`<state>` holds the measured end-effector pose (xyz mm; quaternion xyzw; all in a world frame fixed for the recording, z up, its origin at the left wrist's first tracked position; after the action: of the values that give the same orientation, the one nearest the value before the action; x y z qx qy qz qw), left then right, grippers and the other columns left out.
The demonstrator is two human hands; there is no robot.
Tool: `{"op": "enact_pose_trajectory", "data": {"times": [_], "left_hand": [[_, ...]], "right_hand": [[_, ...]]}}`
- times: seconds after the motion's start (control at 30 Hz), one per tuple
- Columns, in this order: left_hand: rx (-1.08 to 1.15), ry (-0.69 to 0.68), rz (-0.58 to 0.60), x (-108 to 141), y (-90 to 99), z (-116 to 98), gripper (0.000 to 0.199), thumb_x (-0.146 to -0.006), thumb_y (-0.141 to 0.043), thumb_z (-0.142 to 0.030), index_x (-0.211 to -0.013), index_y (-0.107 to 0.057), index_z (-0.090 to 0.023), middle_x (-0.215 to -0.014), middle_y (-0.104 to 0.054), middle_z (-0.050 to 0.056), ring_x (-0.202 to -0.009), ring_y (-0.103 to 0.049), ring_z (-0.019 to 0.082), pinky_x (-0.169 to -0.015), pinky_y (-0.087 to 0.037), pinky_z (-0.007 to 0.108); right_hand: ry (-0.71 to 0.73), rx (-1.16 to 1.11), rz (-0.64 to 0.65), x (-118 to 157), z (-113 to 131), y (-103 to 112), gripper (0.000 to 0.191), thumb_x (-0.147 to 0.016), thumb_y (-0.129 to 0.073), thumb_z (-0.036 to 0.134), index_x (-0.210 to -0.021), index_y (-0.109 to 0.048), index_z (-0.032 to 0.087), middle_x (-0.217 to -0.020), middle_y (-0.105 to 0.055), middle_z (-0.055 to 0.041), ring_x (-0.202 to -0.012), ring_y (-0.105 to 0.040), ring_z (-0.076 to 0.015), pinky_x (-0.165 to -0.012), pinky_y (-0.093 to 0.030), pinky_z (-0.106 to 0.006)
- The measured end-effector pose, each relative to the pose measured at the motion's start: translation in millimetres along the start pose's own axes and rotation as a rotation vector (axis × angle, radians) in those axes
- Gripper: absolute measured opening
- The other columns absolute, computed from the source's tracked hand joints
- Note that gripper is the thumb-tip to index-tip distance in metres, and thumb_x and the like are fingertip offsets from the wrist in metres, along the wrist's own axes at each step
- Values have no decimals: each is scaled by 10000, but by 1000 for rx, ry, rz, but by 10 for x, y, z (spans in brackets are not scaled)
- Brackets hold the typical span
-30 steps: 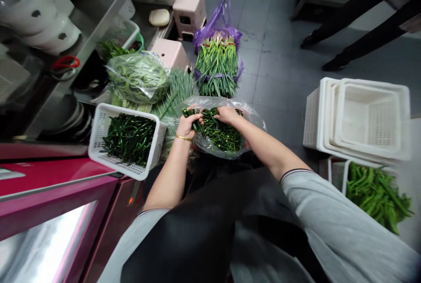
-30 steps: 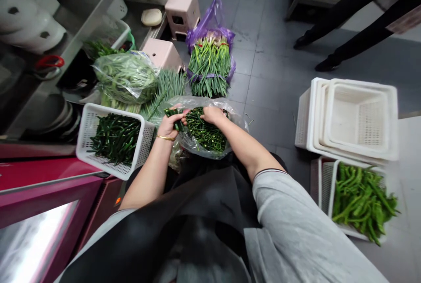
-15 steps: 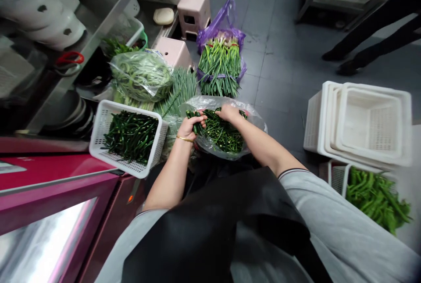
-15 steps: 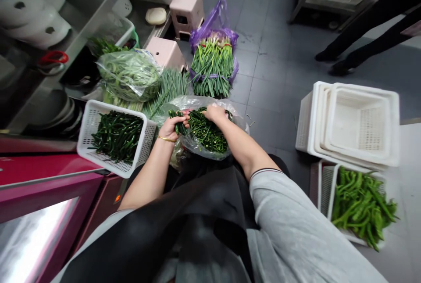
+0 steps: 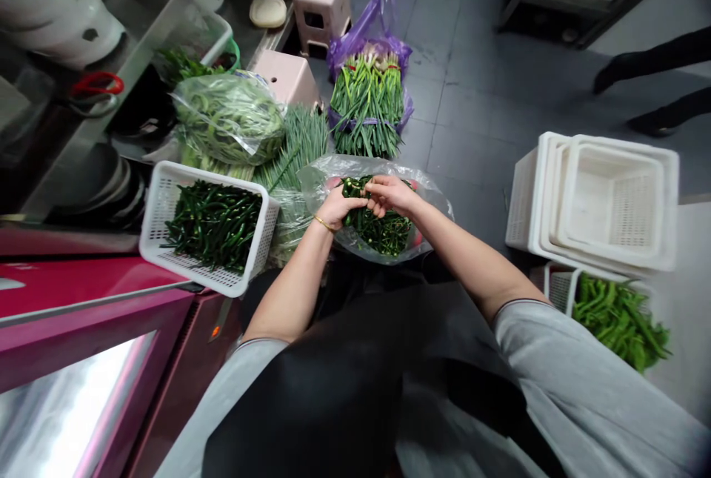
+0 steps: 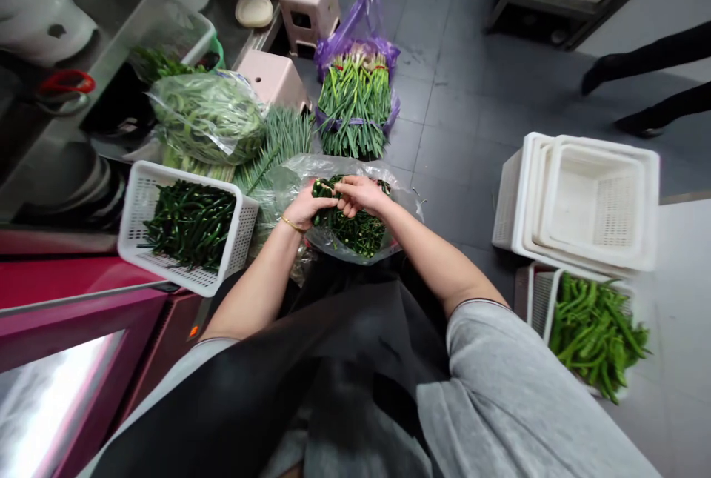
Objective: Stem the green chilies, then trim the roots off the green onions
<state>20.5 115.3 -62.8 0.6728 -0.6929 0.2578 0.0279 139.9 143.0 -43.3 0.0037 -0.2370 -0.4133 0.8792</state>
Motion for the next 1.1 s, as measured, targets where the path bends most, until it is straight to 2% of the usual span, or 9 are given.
{"op": "enact_pose_trajectory", "data": {"times": [0.1,0.2,0.33,0.43,0.57,0.7,0.87,0.97,1.1], "left_hand": [[35,97,64,63,-29,-45,333,-491,-861,-182,-720,-627,-118,-620,-643,0,-573,-582,124,-588,-463,267],[160,193,-7,146,33,-32,320,-552,-841,-183,-784,-635,-106,-624,-648,14,-509,-567,108,-485,-447,240],[344,240,-55,271,195,-18,257,-652,-778,-145,-859,-630,-106,-619,-623,-1,-483,-556,76,-444,-441,190],[432,257,-72,329,298,-8,206,-677,-733,-124,-831,-598,-119,-593,-594,-20,-481,-553,61,-433,-427,157],[353,178,-105,266,277,2,279,-607,-741,-108,-834,-581,-125,-671,-666,10,-525,-612,91,-412,-409,154],[207,125,33,139,-35,67,391,-501,-808,-123,-814,-573,-136,-639,-664,-11,-477,-608,119,-455,-464,213],[98,144,62,287,-131,-5,404,-460,-853,-133,-734,-556,-134,-583,-630,-11,-486,-604,120,-505,-463,233],[113,24,-28,425,348,-339,402,-473,-851,-149,-760,-570,-129,-665,-673,17,-548,-630,131,-566,-492,257],[40,-236,-531,769,1729,-962,406,-503,-831,-121,-799,-554,-148,-650,-655,-14,-520,-611,127,-557,-484,253]], "right_hand": [[122,380,-126,1,161,112,313,-973,-423,382,-944,-603,128,-898,-700,-136,-768,-658,-191,-662,-494,-277],[132,812,-288,92,178,197,363,-997,-357,339,-1097,-609,97,-1155,-627,-215,-993,-619,-264,-766,-446,-318],[97,1204,-73,216,-137,43,396,-942,-504,369,-1298,-563,208,-1252,-575,-171,-1032,-598,-274,-753,-428,-309],[131,1211,91,229,-313,-61,305,-933,-529,346,-1166,-659,198,-1157,-624,-143,-1039,-601,-256,-783,-432,-302],[147,874,-49,164,-127,113,222,-919,-547,301,-968,-696,145,-988,-700,-99,-937,-636,-197,-809,-448,-284],[112,461,-93,173,134,217,291,-936,-486,361,-947,-669,134,-789,-705,-53,-730,-650,-159,-699,-476,-265],[274,792,-304,285,320,101,321,-926,-427,326,-1002,-694,165,-1087,-679,-170,-992,-644,-247,-867,-478,-378],[281,904,-299,242,76,97,396,-919,-380,439,-1031,-706,243,-1076,-674,-185,-962,-653,-307,-847,-491,-493],[280,986,-233,1,-348,190,460,-885,-337,561,-940,-713,302,-961,-705,-198,-852,-683,-353,-744,-504,-527]]}}
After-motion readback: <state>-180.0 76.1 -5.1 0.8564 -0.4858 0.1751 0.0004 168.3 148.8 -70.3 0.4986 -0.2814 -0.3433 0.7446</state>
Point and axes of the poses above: each hand's wrist, its own x-axis away from the middle knuckle, its own y-axis out of the back of the hand, z = x × y, the point moved 6 cm from there along -x, towards the middle knuckle
